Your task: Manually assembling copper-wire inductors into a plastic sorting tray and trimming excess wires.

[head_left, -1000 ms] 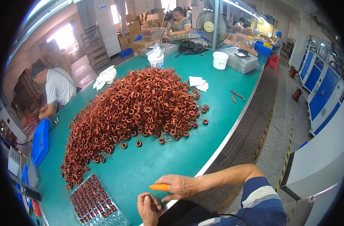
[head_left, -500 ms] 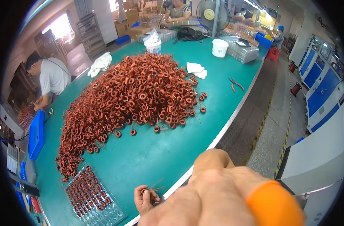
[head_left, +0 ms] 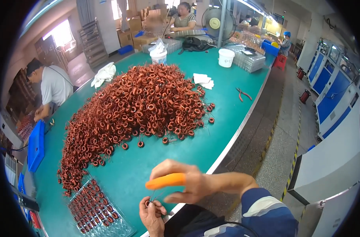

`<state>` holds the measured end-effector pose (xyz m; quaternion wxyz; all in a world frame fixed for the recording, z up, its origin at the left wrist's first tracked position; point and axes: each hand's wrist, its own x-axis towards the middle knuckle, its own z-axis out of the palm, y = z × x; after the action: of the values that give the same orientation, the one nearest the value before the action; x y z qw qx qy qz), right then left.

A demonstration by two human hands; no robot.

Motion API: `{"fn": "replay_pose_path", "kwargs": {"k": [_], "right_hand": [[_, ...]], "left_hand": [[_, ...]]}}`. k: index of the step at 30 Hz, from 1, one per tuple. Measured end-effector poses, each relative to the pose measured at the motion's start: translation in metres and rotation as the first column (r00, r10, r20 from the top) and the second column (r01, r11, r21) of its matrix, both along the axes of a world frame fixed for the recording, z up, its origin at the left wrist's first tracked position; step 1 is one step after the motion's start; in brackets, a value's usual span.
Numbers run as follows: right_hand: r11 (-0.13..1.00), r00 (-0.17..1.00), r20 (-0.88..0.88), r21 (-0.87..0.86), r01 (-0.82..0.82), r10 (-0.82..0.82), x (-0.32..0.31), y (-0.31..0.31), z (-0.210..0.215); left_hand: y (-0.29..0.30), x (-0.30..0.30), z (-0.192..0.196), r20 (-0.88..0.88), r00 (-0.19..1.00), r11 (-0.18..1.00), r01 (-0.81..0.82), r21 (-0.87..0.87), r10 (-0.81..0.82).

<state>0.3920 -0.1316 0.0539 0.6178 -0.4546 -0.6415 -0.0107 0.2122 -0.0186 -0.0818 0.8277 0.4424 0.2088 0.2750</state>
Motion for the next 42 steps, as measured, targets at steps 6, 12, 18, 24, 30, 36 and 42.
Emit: {"fn": "replay_pose_path", "kwargs": {"k": [6,12,18,24,30,36,42], "right_hand": [[0.933,0.944,0.277,-0.257,0.252,-0.179,-0.018,0.01,-0.106],[0.934,0.983,0.163,-0.329,0.137,-0.087,-0.019,0.019,-0.118],[0.861,0.991,-0.121,-0.508,-0.009,-0.061,-0.043,0.012,-0.105],[0.706,0.849,-0.5,-0.663,-0.25,-0.169,-0.039,0.01,-0.106],[0.839,0.699,-0.678,-0.501,-0.214,-0.227,-0.017,0.013,-0.1],[0.827,0.675,-0.659,-0.548,-0.129,-0.331,-0.019,0.014,-0.117],[0.77,0.509,-0.834,-0.463,-0.439,-0.212,-0.035,0.006,-0.109]], "left_hand": [[0.003,-0.006,-0.004,-0.045,0.996,0.997,0.077,-0.015,-0.078],[0.005,-0.001,-0.007,-0.032,0.999,0.995,0.02,-0.094,-0.023],[-0.002,-0.011,-0.002,0.022,0.997,0.996,0.08,-0.027,-0.079],[-0.008,-0.017,-0.001,-0.084,0.992,0.981,0.109,0.162,-0.096],[0.0,0.009,0.021,0.007,0.982,0.975,0.188,0.116,-0.19],[0.012,0.003,0.007,0.027,0.993,0.992,0.117,-0.049,-0.115],[0.004,-0.008,0.008,0.037,0.989,0.985,0.144,-0.094,-0.141]]}}
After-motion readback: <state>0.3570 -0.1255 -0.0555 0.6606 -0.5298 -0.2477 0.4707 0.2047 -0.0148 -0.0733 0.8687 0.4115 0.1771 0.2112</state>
